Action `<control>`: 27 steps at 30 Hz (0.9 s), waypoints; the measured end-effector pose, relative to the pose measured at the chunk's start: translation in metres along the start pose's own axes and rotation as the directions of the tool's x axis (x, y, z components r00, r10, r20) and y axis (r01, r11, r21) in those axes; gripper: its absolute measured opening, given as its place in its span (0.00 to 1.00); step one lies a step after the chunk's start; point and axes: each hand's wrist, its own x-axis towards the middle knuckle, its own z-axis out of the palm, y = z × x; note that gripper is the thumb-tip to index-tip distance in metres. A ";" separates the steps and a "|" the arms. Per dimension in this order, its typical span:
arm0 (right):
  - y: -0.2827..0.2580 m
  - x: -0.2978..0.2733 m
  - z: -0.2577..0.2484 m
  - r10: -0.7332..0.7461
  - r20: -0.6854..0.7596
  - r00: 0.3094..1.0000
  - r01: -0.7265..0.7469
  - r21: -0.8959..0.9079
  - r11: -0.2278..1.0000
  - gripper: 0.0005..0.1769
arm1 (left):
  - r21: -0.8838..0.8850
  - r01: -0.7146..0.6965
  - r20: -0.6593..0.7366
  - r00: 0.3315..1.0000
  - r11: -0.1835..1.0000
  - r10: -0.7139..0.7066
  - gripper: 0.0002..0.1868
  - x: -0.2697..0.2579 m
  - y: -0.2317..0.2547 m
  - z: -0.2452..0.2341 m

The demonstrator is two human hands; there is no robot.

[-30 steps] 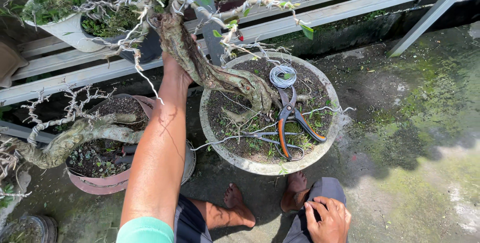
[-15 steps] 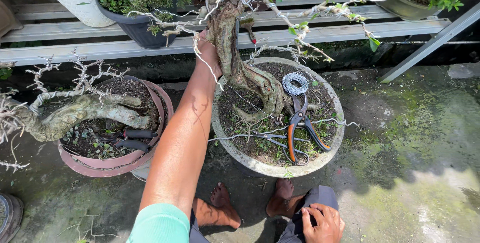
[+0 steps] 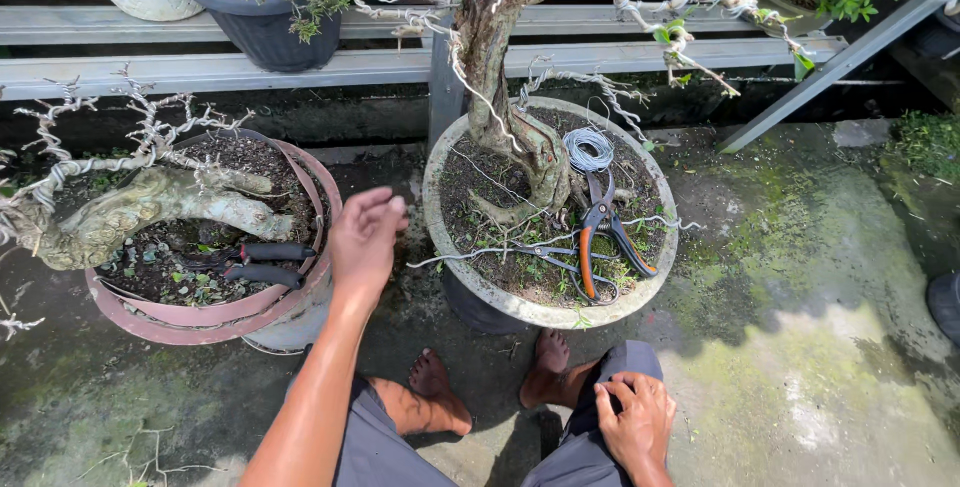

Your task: The person wraps aluminum wire around the branches of a bonsai tree to shape them. They carefully position the wire along the branches and twist it to secure the desired shape.

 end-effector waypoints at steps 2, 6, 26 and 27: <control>-0.004 0.000 -0.002 -0.058 -0.052 0.997 0.057 -0.013 0.998 0.09 | 0.157 0.037 -0.069 0.997 0.987 -0.026 0.20 -0.042 -0.039 -0.036; -0.016 -0.003 -0.009 -0.180 -0.112 0.977 0.175 -0.056 0.983 0.08 | 0.653 0.047 -0.084 0.996 0.756 0.011 0.22 -0.106 -0.159 -0.098; -0.032 -0.044 -0.023 -0.220 0.038 0.975 0.223 -0.088 0.971 0.10 | 0.920 -0.344 0.369 0.921 0.186 -0.123 0.26 -0.208 -0.191 -0.106; -0.032 -0.044 -0.023 -0.225 0.062 0.972 0.230 -0.094 0.969 0.11 | 0.913 -0.364 0.389 0.913 0.181 -0.123 0.26 -0.211 -0.194 -0.106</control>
